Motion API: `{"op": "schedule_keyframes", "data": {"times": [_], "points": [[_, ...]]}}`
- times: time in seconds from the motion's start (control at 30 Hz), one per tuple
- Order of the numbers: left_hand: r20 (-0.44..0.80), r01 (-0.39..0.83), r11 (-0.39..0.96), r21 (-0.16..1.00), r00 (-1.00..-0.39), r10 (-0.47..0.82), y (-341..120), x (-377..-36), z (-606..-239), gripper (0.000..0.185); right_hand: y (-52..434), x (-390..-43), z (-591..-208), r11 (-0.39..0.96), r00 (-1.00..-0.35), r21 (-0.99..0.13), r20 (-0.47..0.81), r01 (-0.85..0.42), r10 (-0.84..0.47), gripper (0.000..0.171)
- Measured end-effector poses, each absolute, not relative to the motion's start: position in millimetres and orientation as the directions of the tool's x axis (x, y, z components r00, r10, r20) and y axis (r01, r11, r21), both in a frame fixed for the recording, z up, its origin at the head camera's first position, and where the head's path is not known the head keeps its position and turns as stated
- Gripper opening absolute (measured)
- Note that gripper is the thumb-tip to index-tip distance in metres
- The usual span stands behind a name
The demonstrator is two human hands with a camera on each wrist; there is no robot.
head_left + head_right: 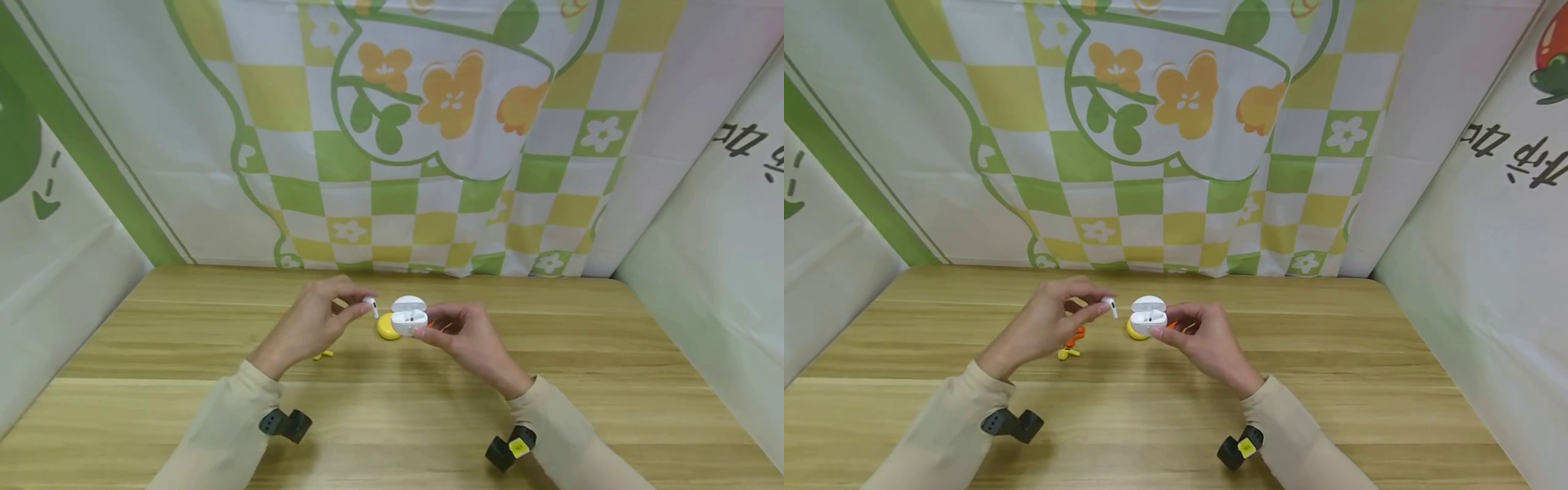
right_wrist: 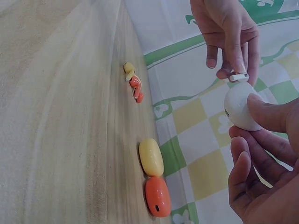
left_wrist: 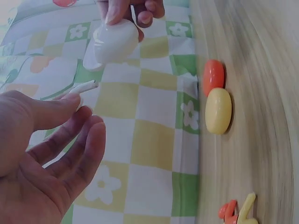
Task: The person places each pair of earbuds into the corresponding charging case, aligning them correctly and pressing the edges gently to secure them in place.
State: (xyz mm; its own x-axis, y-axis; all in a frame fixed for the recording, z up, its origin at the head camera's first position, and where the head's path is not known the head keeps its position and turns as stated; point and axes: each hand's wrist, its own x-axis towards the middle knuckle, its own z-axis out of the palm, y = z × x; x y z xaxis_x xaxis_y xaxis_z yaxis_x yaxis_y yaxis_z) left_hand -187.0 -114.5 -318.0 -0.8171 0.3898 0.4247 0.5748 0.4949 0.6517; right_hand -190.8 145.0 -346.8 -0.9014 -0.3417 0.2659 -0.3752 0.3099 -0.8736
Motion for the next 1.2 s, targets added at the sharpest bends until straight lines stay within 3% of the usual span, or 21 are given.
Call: {"op": "schedule_keyframes", "data": {"times": [0.3, 1.2], "points": [[0.416, 0.54, 0.387, 0.748, -0.835, 0.361, -104.2, -184.4, -317.3, 0.022, 143.5, -188.9, -346.5, 0.31, -0.902, -0.874, 0.263, -0.373, -0.342, 0.018], [0.52, 0.608, 0.351, 0.712, -0.793, 0.318, -79.3, -181.8, -319.5, 0.014, 140.3, -188.0, -348.5, 0.298, -0.903, -0.882, 0.257, -0.364, -0.344, 0.019]]}}
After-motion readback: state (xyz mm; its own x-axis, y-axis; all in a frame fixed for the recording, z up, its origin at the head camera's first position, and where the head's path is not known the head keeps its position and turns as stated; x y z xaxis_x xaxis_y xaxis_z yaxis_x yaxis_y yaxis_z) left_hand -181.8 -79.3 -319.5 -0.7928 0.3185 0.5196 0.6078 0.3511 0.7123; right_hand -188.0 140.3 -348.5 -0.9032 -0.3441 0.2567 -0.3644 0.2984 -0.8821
